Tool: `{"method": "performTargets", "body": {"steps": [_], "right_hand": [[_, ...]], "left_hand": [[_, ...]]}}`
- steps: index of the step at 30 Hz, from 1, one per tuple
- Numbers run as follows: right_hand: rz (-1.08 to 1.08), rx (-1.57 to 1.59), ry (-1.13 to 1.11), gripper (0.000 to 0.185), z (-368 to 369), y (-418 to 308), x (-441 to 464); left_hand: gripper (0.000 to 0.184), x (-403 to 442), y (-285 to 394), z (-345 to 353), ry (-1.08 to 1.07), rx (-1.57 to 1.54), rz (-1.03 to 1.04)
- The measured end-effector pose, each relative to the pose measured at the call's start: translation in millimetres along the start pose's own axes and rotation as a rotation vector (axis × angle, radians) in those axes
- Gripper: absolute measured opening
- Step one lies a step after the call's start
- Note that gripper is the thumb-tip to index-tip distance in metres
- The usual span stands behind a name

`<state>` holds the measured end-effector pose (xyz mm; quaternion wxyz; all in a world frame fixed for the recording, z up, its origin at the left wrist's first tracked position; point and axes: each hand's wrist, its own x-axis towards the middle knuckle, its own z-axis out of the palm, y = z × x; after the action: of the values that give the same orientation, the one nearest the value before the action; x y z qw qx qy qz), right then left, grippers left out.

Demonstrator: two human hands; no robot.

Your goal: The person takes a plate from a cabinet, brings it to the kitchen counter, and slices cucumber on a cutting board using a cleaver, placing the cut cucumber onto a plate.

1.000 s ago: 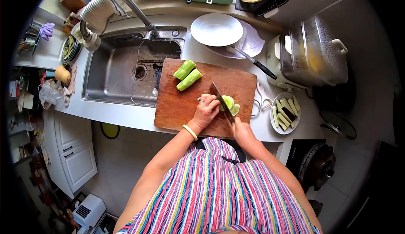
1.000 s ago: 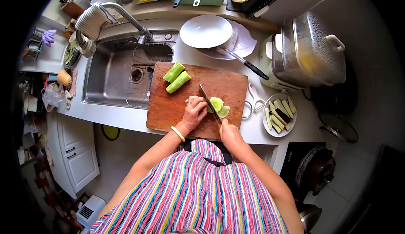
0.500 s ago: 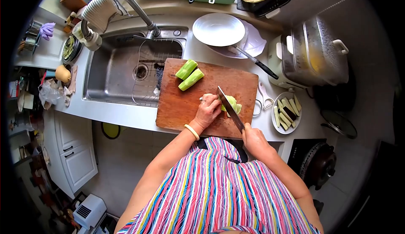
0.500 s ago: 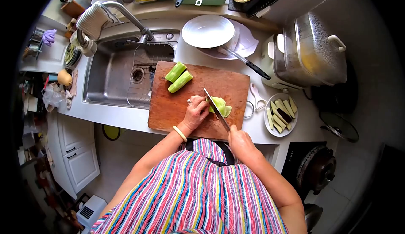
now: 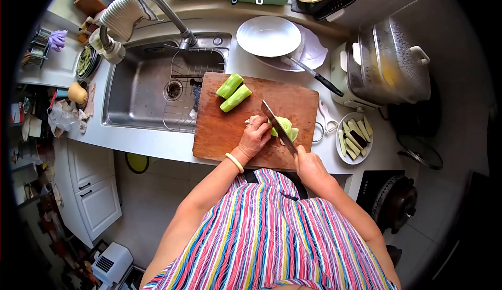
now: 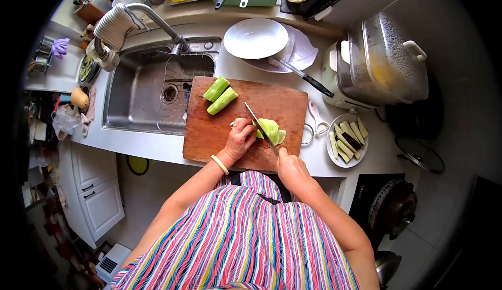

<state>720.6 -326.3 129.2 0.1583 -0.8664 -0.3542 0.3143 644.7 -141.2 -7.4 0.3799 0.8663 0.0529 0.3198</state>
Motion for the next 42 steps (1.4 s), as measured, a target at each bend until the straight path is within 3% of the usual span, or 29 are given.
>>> {"method": "performTargets", "body": {"steps": [5,12,23,30,42], "right_hand": [[0.041,0.022,-0.042,0.016,-2.0,4.1,-7.6],[-0.053,0.047,0.137,0.017,59.5,29.7,29.0],[0.053,0.015,-0.091,0.017,-13.8,1.5,-9.7],[-0.041,0.048,0.116,0.019,62.2,29.2,30.0],[0.01,-0.013,-0.039,0.015,-6.2,4.0,-7.5]], "left_hand": [[0.026,-0.6,-1.0,-0.4,-0.014,-0.002,-0.003],[0.025,-0.5,-0.1,-3.5,0.007,-0.024,-0.016],[0.029,-0.9,-1.5,-0.8,0.004,-0.012,0.005],[0.026,1.0,-2.0,-4.6,0.019,-0.034,-0.022],[0.023,-6.0,-3.6,-4.6,-0.028,-0.059,-0.063]]}}
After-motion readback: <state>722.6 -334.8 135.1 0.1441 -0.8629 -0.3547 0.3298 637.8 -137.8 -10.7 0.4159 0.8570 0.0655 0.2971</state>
